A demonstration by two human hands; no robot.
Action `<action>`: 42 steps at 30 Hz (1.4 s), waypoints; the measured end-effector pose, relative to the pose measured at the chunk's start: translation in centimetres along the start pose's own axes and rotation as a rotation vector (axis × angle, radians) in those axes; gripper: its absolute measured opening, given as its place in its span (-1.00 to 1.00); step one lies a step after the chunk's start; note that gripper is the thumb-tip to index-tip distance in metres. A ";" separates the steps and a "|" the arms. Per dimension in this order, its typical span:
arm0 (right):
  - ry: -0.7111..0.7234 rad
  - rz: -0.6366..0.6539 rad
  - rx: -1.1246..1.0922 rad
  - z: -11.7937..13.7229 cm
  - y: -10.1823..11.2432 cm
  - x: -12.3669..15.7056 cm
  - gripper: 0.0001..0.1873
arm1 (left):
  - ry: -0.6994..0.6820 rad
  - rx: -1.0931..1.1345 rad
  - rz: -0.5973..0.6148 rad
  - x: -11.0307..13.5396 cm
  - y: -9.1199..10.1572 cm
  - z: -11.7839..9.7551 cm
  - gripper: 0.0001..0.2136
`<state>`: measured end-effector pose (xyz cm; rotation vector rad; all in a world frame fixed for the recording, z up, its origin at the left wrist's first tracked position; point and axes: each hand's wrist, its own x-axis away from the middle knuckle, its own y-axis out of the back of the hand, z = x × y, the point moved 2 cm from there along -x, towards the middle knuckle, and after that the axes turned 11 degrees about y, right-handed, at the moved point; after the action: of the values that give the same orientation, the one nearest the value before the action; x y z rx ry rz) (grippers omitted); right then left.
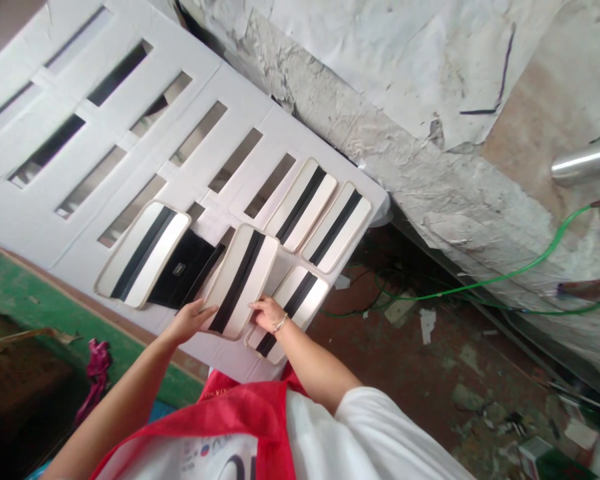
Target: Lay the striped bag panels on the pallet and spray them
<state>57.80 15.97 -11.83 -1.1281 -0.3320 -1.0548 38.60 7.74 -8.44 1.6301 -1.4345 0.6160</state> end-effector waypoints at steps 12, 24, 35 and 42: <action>-0.197 -0.092 0.713 0.2 3.3 -0.8 -0.69 | -0.041 -0.417 0.017 -2.3 -1.7 -0.8 -0.70; -0.221 0.045 0.160 -1.2 0.9 0.8 -0.62 | 0.046 0.236 0.220 -1.5 0.8 -0.1 -0.45; -0.158 0.080 -0.154 -1.4 3.5 2.0 -0.77 | -0.207 -0.436 0.193 3.4 -5.4 -7.4 -0.74; -0.148 0.041 -0.153 -1.2 2.7 -0.1 -0.84 | -0.217 0.050 0.138 5.2 -7.0 0.1 -0.56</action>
<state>59.59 15.09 -13.98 -1.3482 -0.3476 -0.9751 46.42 4.66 -6.25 1.6878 -1.7123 0.5697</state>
